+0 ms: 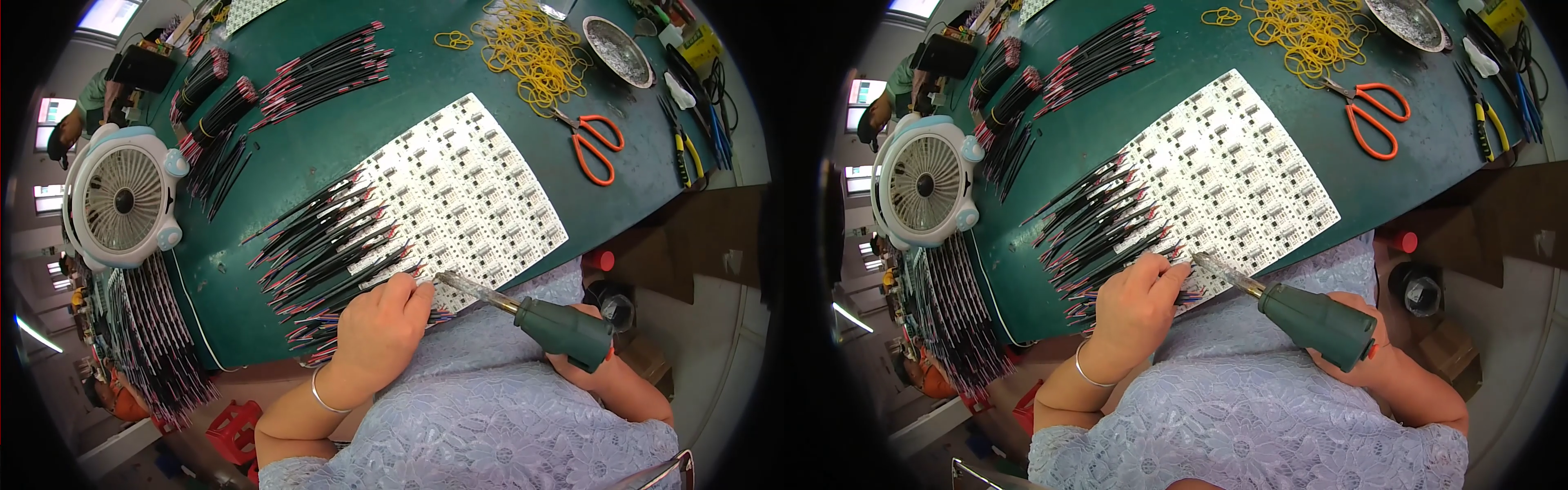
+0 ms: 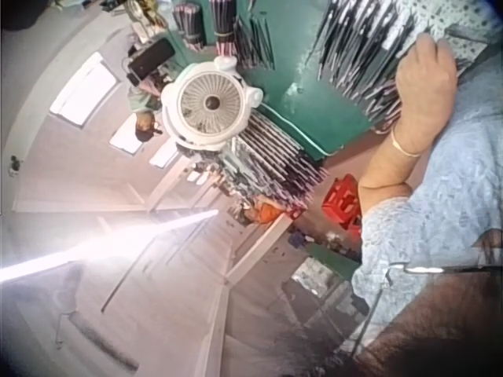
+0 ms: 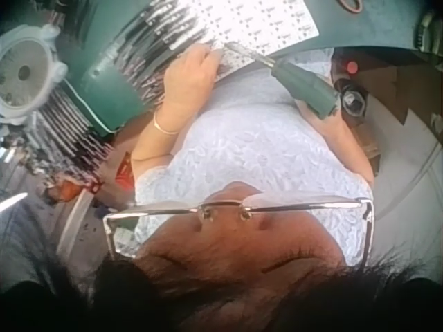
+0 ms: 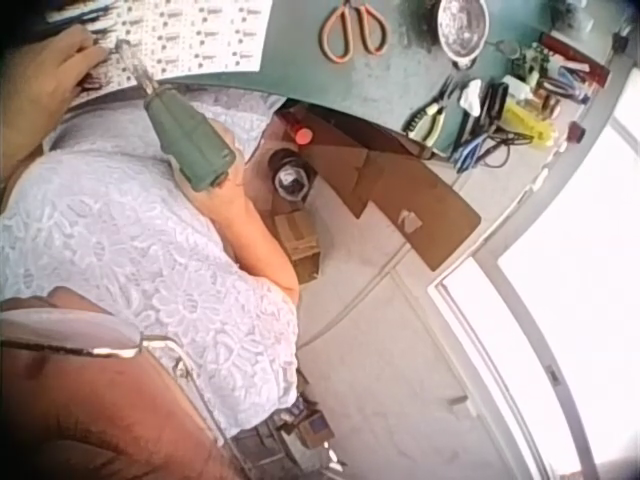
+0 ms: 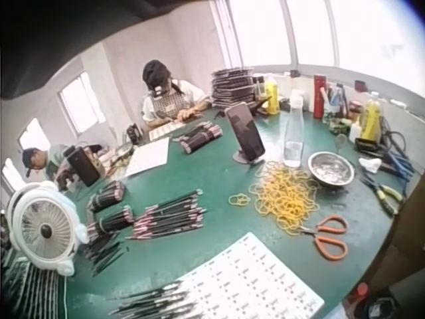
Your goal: The person solders red and black wires to circuit board segments on a large PCB sheet using a soldering iron.
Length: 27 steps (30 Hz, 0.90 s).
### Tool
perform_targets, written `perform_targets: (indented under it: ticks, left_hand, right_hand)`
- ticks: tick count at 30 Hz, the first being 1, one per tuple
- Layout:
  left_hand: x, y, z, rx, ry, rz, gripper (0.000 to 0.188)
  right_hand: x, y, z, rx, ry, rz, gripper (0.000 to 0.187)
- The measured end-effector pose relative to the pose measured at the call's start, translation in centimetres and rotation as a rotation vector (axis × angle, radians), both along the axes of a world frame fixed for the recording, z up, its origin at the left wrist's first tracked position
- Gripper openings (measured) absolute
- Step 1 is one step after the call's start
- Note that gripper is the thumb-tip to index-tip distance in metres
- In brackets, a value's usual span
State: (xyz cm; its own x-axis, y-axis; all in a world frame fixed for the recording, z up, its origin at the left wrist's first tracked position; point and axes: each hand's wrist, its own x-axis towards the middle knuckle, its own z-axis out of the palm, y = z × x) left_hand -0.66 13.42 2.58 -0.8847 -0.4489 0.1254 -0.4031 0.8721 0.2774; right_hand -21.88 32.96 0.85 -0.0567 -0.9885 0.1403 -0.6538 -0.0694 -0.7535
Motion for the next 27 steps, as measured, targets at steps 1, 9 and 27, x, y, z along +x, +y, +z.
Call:
perform_targets:
  ticks: [1, 9, 27]
  left_hand:
    - [0.0, 0.0, 0.0, 0.000, 0.000, 0.000, 0.024]
    - [0.0, 0.1, 0.3, 0.027, -0.024, 0.016, 0.026]
    - [1.1, 1.0, -0.4, 0.102, 0.184, 0.092, 0.020]
  right_hand:
    - [0.0, 0.0, 0.0, 0.001, 0.018, 0.001, 0.028]
    - [0.7, 1.5, -1.9, 0.136, -0.680, -0.249, 0.029]
    - [0.4, 3.4, -0.9, 0.107, -0.638, -0.268, 0.026]
